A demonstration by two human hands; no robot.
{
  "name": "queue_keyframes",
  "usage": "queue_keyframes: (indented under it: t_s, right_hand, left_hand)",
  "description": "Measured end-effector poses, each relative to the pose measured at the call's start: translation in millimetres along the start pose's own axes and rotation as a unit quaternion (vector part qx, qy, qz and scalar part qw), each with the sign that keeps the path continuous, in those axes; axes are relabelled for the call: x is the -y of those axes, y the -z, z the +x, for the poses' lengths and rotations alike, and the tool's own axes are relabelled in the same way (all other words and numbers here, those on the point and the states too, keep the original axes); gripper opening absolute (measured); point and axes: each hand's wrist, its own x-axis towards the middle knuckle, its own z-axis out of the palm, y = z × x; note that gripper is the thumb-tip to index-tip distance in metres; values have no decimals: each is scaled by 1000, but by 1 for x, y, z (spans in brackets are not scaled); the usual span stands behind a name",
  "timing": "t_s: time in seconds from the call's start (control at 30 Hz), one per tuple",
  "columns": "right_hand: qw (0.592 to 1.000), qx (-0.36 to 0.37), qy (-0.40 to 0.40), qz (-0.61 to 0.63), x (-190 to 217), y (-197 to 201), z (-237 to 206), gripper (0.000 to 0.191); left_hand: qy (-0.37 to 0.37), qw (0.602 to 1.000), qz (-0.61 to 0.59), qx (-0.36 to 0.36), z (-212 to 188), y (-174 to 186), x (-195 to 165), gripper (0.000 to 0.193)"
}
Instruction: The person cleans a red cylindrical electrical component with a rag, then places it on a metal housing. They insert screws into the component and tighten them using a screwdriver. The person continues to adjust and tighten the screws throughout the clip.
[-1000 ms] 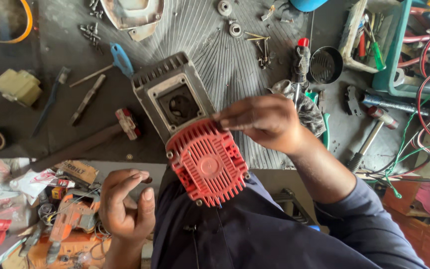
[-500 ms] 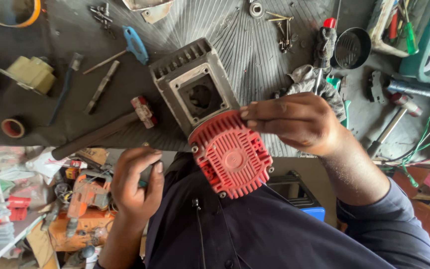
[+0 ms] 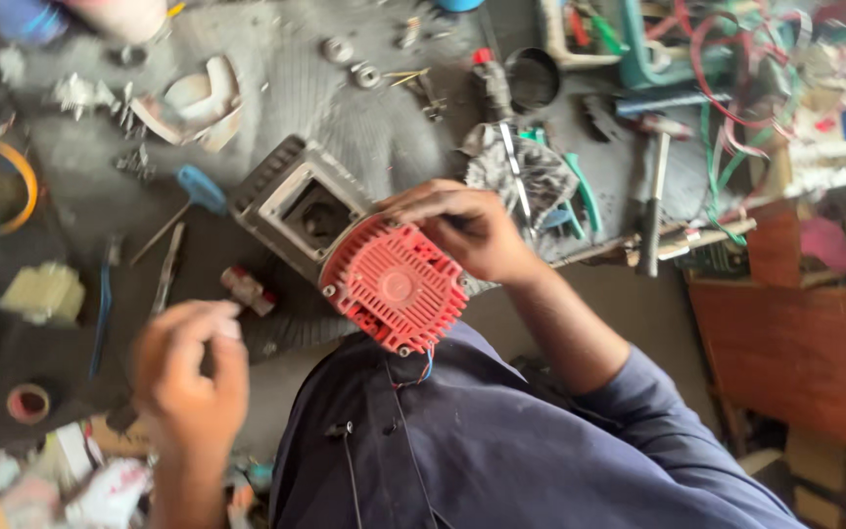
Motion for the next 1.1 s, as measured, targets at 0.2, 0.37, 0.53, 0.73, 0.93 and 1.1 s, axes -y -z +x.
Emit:
queue_keyframes:
  t_s: [0.2,0.37,0.53,0.73,0.93,1.1]
  right_hand:
    - [981,-38,-45,185,-9,-13,-14,44]
    - [978,-42,-26,200,6,-20,-20,94]
    - [993,0,-48,108,25,-19,-27,95]
    - [998,-5,-42,43,31,-20,-30,92]
    - [996,-20,-46,75,23,-20,-33,84]
    - [994,10,-69,80,23,-6,-32,66]
  left_hand:
    - [-36,986,156,46,54,-6,89,43]
    - [35,949,280,139,66,-35,125,71]
    - [-32,943,308,120,64,-40,130,61]
    - [-21,958,241,152,57,-28,151,51]
    - [-68,992,100,17,63,-15,137,38]
    - [139,843,-520,-17,71,2,43,77]
